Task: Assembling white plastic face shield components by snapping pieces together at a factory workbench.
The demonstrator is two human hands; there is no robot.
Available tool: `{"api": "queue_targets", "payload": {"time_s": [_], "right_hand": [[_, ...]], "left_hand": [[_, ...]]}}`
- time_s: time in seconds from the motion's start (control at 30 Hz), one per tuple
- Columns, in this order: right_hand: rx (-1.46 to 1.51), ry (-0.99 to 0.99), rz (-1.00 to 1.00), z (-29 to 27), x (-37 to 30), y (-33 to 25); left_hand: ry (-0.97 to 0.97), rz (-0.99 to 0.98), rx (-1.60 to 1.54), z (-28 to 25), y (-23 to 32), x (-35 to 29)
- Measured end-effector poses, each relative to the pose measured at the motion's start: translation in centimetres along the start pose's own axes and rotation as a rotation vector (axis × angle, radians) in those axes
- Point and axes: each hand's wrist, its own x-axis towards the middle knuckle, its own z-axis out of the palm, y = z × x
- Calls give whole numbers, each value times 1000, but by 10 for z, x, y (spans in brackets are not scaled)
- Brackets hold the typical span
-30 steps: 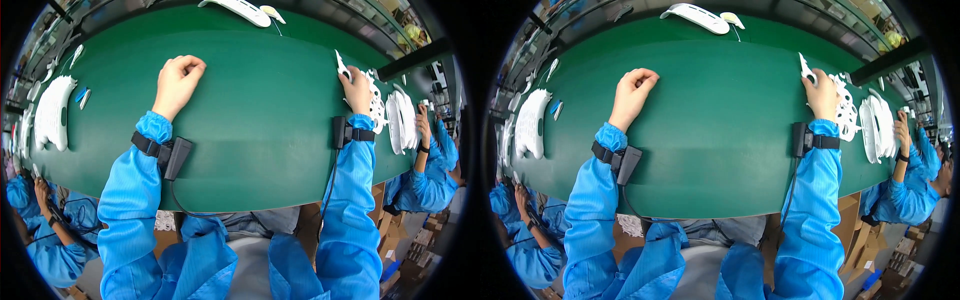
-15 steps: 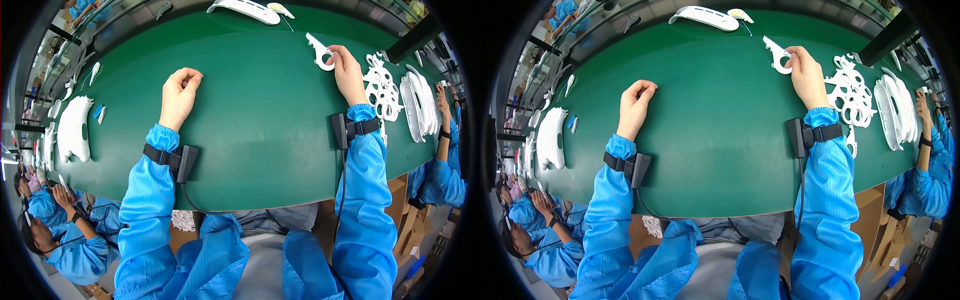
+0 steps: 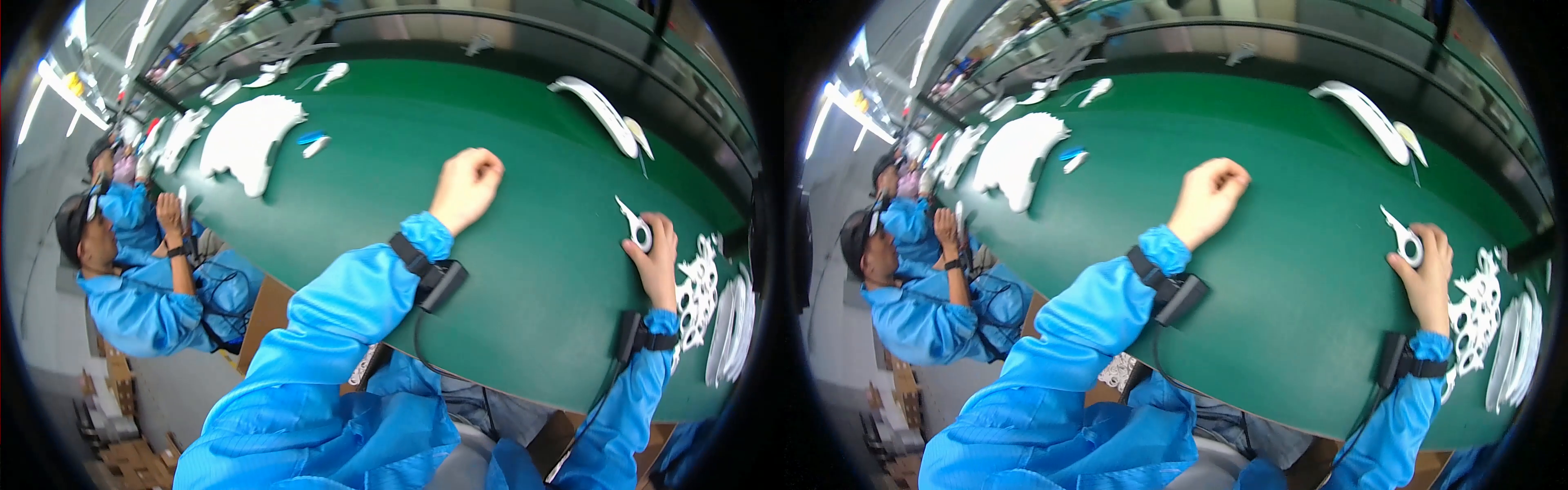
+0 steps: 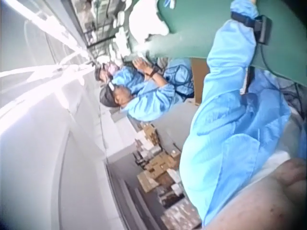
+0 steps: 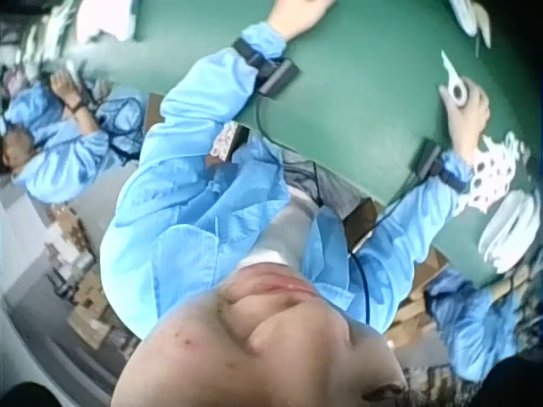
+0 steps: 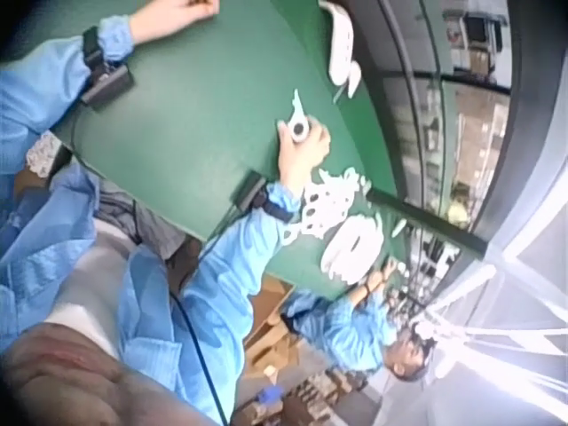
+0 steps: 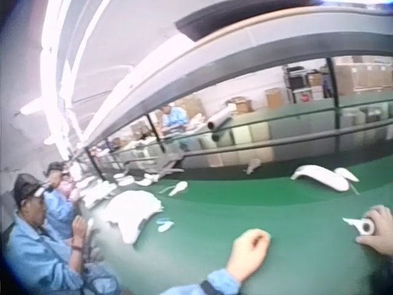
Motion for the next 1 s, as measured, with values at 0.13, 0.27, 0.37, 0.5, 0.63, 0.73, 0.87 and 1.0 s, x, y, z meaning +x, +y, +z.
{"api": "queue_targets", "payload": {"time_s": [0.13,0.27,0.37,0.5,0.63,0.73,0.87,1.0], "right_hand": [[69,-59,60,-5,3,-11],[181,-74,119,-6,8,-21],[207,-57,74,-10,8,-24],[232,-48,48,-9,8,-28],[243,-72,75,-7,9,-30],[283,-97,109,-8,8,-30],[257,-100,82,-9,6,-26],[260,-104,46,-8,8,-27]], "left_hand": [[-2,-34,9,-8,18,-2],[-2,-41,7,-12,18,-2],[-5,-19,0,-9,17,0],[-40,-36,1,-10,19,0],[-14,13,65,-12,15,-1],[-26,18,66,-11,13,-2],[-34,36,77,-11,15,-1],[-38,35,87,-11,14,-1]]}}
